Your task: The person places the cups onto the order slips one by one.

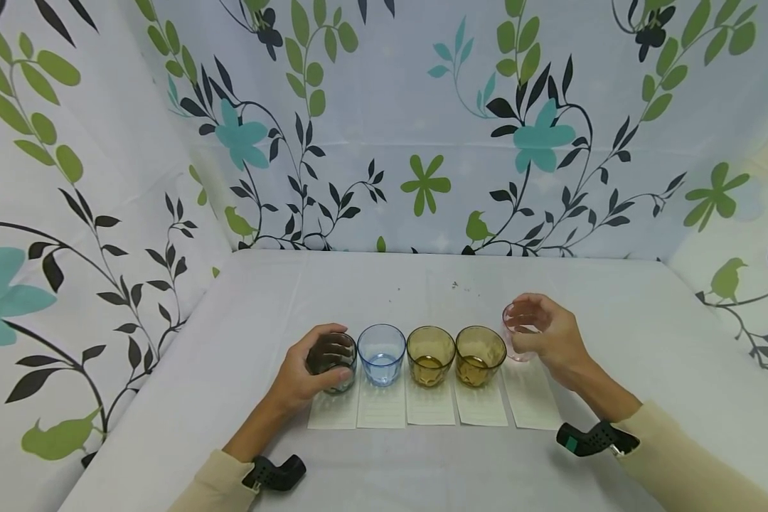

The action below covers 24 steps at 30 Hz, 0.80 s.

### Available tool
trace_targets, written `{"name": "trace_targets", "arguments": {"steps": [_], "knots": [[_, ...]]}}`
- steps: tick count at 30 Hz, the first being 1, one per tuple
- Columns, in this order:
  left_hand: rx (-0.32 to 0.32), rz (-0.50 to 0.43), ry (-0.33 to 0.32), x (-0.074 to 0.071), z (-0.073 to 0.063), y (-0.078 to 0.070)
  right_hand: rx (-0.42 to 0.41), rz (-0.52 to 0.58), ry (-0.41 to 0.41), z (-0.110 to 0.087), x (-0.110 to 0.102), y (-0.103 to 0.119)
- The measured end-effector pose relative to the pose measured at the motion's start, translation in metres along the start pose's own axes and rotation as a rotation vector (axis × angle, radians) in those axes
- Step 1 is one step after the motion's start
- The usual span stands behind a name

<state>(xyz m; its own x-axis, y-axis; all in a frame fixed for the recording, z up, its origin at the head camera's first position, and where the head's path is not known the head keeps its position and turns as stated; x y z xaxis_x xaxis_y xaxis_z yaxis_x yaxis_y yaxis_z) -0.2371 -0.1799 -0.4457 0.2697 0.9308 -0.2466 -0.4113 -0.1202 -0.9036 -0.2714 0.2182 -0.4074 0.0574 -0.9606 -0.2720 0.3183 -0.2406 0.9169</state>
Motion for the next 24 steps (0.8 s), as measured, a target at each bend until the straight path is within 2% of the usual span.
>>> {"name": "trace_targets", "arguments": {"steps": [15, 24], "knots": [[0.007, 0.003, 0.002, 0.0, -0.001, -0.001, -0.001, -0.024, 0.03, -0.013, 0.003, 0.002], [0.012, -0.005, 0.002, 0.0, 0.0, -0.001, 0.002, -0.009, 0.04, -0.022, 0.002, -0.004]]}}
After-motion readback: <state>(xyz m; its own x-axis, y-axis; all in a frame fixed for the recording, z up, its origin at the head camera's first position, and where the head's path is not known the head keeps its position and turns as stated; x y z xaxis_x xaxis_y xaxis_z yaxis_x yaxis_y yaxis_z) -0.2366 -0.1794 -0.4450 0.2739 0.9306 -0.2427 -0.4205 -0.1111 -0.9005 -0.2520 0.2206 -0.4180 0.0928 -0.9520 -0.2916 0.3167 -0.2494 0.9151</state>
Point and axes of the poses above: each hand's wrist, its own z-axis towards the middle knuckle, its own x-axis out of the palm, y = z × x, the point moved 5 cm from there along z, towards the middle knuckle, and after that the axes turned 3 degrees about -x, right-handed, at the moved point
